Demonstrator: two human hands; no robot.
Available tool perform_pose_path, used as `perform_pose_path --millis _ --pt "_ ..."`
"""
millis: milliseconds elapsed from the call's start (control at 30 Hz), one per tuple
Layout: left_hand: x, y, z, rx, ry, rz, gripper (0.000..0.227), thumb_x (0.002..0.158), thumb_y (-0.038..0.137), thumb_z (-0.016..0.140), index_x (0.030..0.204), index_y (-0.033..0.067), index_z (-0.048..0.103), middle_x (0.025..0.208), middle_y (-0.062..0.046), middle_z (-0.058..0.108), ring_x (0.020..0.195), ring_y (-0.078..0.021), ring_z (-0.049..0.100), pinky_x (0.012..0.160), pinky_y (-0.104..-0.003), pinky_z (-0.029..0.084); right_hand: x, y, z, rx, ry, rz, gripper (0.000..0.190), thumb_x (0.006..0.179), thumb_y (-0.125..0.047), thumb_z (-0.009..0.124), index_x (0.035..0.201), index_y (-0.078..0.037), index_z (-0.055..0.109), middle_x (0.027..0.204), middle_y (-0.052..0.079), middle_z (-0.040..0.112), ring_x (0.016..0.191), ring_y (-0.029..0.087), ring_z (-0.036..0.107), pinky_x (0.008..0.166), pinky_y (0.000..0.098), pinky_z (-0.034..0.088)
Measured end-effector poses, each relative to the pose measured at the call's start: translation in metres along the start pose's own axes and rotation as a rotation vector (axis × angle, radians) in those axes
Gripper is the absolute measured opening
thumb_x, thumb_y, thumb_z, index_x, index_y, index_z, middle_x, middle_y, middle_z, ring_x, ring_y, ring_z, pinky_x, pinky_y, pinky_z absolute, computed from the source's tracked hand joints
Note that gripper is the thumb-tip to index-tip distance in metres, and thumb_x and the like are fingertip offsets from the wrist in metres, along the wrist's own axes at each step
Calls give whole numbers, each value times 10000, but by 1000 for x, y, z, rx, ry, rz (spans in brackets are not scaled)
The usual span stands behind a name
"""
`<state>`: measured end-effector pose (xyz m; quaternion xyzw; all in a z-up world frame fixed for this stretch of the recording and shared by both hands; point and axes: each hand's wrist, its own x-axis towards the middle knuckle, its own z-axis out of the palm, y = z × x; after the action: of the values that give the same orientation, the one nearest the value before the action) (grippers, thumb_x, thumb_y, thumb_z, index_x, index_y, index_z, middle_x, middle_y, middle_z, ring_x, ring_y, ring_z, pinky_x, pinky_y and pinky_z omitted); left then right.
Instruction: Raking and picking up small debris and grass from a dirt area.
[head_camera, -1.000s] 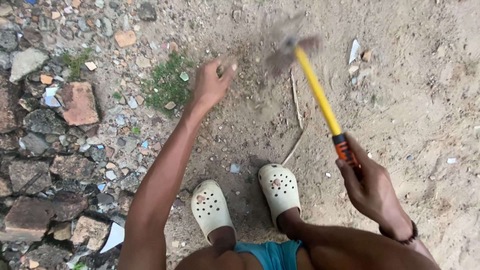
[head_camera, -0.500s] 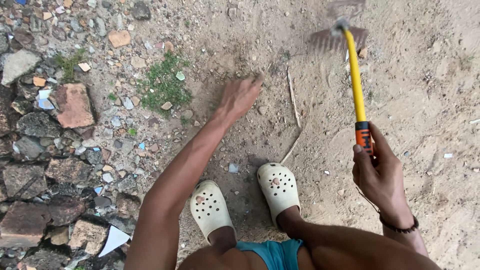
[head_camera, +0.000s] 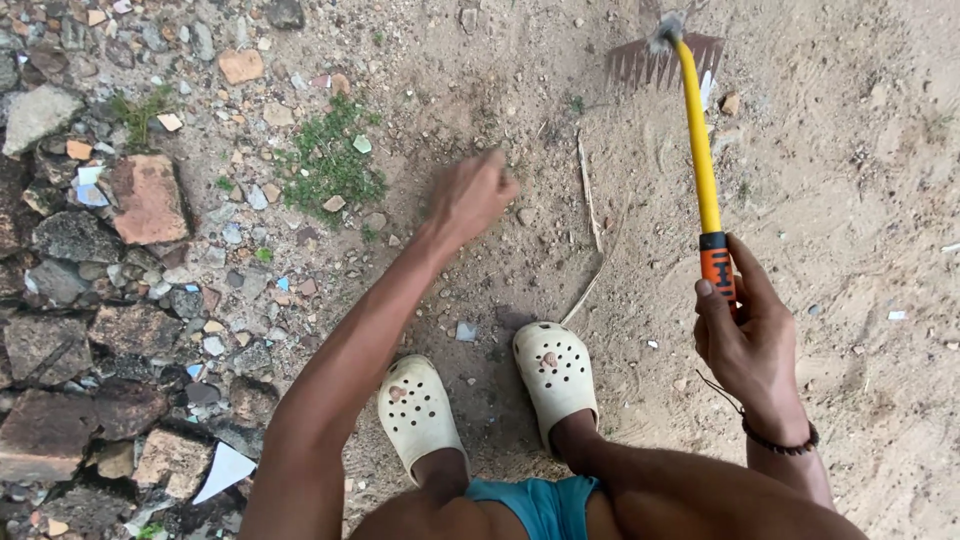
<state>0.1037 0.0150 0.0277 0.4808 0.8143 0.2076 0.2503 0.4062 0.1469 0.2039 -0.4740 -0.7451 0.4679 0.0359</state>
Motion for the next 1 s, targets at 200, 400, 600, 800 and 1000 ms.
perform_pose_path --millis 200,400,600,800,1000 --pt "-45 -63 -30 -315 279 -334 166 1025 165 631 912 43 636 641 15 586 448 -34 475 334 -199 366 -1 24 22 -92 -107 -138 589 1019 -133 591 1574 -31 421 782 90 668 478 100 536 365 264 424" --pt "-65 -64 -47 -444 388 -407 152 1076 110 618 979 -8 622 694 -34 631 427 -53 489 304 -212 384 -21 7 14 -364 -186 -258 595 965 -171 615 1520 -23 459 670 97 681 414 140 560 341 311 423" --pt "-34 -48 -6 -219 356 -122 201 1005 52 601 1189 54 682 870 -94 705 449 -54 467 310 -193 362 -23 10 21 -328 -140 -327 601 987 -146 612 1541 -2 428 724 104 685 471 131 585 381 285 456" --pt "-11 -6 -3 -148 212 75 173 1044 105 600 1179 32 681 874 -70 692 407 -97 441 308 -229 348 -27 7 9 -213 -79 -24 608 990 -152 608 1568 -69 436 611 96 630 462 134 549 391 299 409" --pt "16 -23 58 400 174 218 350 1020 -30 520 1354 -7 622 633 -62 609 412 -74 440 270 -233 374 -20 10 15 -20 -43 70 599 985 -149 593 1559 -85 434 782 70 665 481 99 550 366 280 443"
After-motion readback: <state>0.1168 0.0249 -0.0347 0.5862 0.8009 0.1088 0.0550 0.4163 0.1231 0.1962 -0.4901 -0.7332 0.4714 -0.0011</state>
